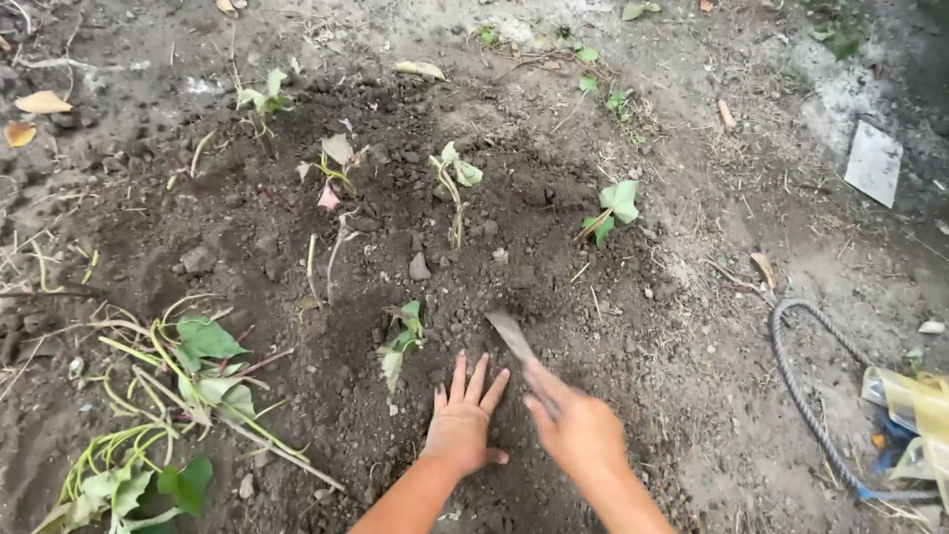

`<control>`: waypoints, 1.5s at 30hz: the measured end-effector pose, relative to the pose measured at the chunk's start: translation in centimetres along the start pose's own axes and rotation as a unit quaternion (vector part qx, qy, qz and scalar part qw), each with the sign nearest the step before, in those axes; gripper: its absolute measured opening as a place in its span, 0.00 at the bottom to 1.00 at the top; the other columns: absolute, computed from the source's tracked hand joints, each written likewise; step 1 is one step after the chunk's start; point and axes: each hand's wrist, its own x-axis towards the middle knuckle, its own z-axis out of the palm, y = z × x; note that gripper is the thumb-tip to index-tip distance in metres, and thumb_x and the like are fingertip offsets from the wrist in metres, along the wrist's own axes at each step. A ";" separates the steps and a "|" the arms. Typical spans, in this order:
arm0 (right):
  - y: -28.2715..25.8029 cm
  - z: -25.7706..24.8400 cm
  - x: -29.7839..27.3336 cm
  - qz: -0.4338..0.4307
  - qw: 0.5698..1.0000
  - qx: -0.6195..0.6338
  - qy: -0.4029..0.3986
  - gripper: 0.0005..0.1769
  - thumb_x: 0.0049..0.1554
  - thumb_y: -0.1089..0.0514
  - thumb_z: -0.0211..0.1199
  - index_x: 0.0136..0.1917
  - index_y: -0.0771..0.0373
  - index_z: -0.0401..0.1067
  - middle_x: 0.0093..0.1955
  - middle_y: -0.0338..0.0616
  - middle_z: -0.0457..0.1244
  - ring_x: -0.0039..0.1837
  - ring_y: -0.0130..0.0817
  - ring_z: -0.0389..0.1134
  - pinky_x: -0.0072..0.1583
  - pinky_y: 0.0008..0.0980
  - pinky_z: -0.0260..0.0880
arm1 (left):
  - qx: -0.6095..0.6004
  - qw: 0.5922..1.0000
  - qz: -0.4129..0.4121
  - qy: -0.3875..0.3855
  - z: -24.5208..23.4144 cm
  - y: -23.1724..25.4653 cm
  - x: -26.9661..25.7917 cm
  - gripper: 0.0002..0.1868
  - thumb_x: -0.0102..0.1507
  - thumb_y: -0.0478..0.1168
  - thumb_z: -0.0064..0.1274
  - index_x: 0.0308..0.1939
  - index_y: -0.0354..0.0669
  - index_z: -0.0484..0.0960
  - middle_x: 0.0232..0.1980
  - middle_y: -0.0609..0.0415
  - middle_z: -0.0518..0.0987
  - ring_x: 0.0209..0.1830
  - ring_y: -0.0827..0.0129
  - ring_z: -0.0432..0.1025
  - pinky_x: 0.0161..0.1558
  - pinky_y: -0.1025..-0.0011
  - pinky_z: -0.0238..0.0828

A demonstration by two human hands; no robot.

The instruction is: Planting sweet potato vine cuttings into a prepared soil bed using a hand tool to dig and hands to secure the plants.

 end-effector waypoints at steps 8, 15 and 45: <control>-0.2 5.4 5.9 -0.126 0.939 0.298 0.114 0.24 0.55 0.50 0.65 0.65 0.54 0.76 0.72 0.39 0.64 0.74 0.22 0.61 0.76 0.26 0.53 | -0.016 0.970 0.099 0.221 9.4 -4.2 4.7 0.50 0.61 0.56 0.62 0.79 0.50 0.50 0.82 0.44 0.44 0.82 0.41 0.28 0.72 0.33 0.31; -1.7 3.3 0.8 0.193 0.739 0.646 -0.016 0.27 0.64 0.53 0.53 0.76 0.41 0.62 0.29 0.37 0.47 0.26 0.24 0.41 0.27 0.22 0.37 | 0.018 0.927 0.128 0.352 12.1 -5.7 3.4 0.17 0.66 0.47 0.48 0.57 0.49 0.73 0.63 0.42 0.66 0.62 0.43 0.57 0.59 0.43 0.53; 5.3 -6.7 -14.1 0.042 0.963 -0.255 -0.080 0.37 0.60 0.36 0.49 0.80 0.16 0.43 0.72 -0.05 0.60 0.74 0.26 0.65 0.70 0.32 0.70 | -0.092 0.962 0.108 0.234 9.3 -4.6 -1.5 0.32 0.71 0.57 0.26 0.45 0.38 0.82 0.45 0.37 0.80 0.51 0.39 0.69 0.51 0.44 0.57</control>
